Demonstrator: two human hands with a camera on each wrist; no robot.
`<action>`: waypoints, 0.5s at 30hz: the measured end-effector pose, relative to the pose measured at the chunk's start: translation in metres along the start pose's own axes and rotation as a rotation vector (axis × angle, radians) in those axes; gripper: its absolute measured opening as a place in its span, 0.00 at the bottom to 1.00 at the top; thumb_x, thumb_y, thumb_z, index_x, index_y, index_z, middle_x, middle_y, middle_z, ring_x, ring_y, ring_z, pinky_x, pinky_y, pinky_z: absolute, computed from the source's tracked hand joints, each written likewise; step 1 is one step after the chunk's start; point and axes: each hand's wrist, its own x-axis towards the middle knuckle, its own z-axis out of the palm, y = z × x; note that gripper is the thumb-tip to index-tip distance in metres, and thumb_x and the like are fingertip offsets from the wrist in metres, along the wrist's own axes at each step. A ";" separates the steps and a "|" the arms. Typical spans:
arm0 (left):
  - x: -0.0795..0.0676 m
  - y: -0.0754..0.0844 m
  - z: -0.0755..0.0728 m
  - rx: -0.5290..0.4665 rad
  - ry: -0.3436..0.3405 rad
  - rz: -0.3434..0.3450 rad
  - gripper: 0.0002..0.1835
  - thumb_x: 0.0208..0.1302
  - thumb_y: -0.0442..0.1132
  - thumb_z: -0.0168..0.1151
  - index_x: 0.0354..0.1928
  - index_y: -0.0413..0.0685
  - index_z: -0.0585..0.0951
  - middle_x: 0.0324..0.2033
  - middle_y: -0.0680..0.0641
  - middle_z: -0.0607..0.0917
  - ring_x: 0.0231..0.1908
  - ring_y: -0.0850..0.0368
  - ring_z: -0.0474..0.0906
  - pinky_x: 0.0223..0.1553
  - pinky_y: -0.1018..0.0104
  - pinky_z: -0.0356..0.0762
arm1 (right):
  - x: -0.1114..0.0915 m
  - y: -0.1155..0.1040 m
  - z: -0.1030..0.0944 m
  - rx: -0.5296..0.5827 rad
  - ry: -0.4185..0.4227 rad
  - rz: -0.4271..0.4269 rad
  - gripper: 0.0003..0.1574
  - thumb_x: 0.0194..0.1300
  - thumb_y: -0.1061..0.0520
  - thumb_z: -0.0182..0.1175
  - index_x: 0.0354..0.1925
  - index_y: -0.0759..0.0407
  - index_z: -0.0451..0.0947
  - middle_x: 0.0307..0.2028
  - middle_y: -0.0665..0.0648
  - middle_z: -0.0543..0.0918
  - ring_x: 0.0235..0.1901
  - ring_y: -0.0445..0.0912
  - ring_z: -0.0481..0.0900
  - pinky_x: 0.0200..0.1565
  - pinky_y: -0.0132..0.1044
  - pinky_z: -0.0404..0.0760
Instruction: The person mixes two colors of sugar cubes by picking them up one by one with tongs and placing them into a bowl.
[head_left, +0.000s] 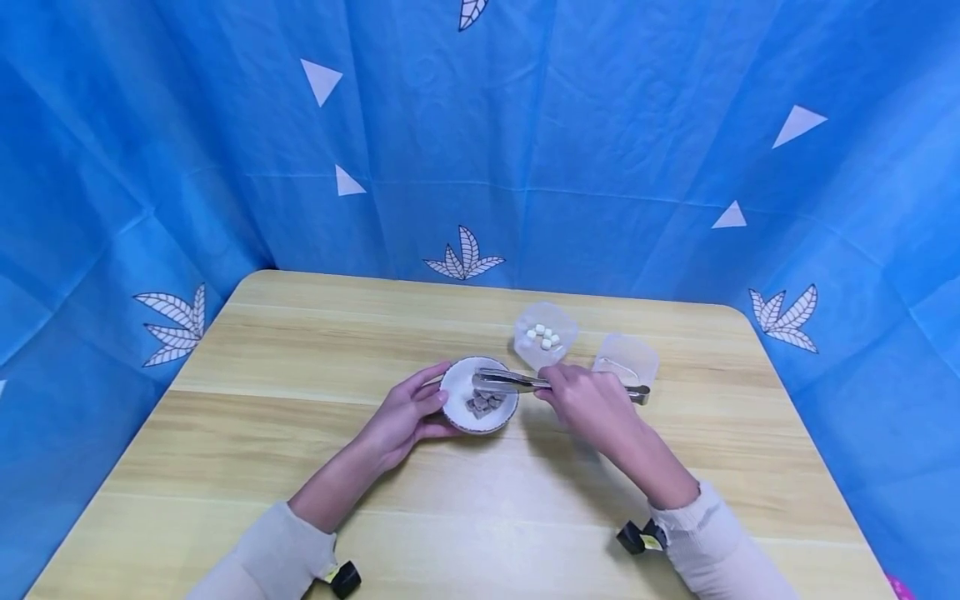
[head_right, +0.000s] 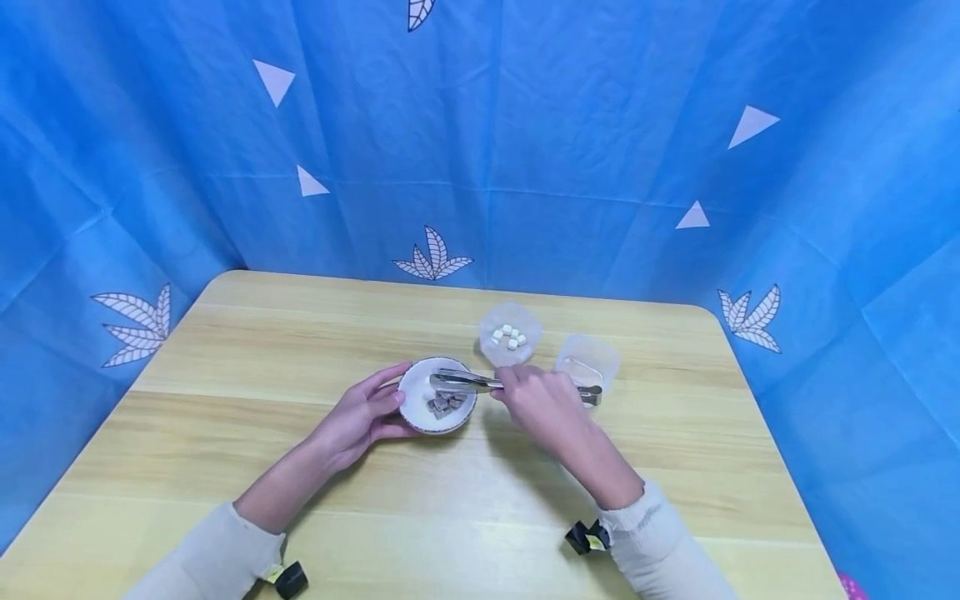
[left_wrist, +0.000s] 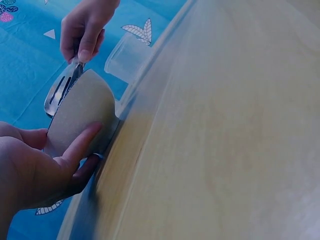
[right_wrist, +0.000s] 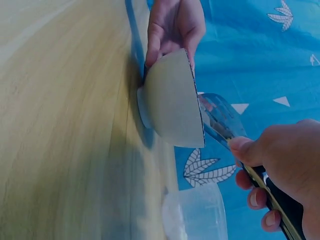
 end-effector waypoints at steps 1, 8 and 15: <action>0.000 0.000 0.000 -0.002 0.000 -0.003 0.32 0.78 0.29 0.49 0.80 0.53 0.61 0.75 0.32 0.65 0.58 0.44 0.83 0.58 0.43 0.86 | 0.000 0.000 0.000 -0.004 0.001 0.001 0.12 0.69 0.47 0.68 0.40 0.54 0.82 0.24 0.48 0.84 0.20 0.42 0.77 0.12 0.28 0.57; -0.001 0.001 0.002 -0.005 0.003 -0.004 0.32 0.78 0.29 0.50 0.80 0.52 0.61 0.76 0.33 0.65 0.59 0.43 0.82 0.58 0.43 0.86 | -0.001 -0.001 0.000 -0.019 0.015 0.004 0.14 0.70 0.47 0.68 0.41 0.55 0.82 0.25 0.49 0.84 0.19 0.42 0.77 0.12 0.29 0.57; -0.001 0.000 0.000 -0.004 -0.009 0.003 0.32 0.78 0.29 0.49 0.81 0.51 0.60 0.76 0.31 0.64 0.58 0.42 0.83 0.58 0.42 0.86 | 0.000 0.000 0.000 -0.012 0.007 0.001 0.13 0.70 0.46 0.68 0.41 0.55 0.83 0.26 0.49 0.85 0.21 0.43 0.79 0.12 0.29 0.58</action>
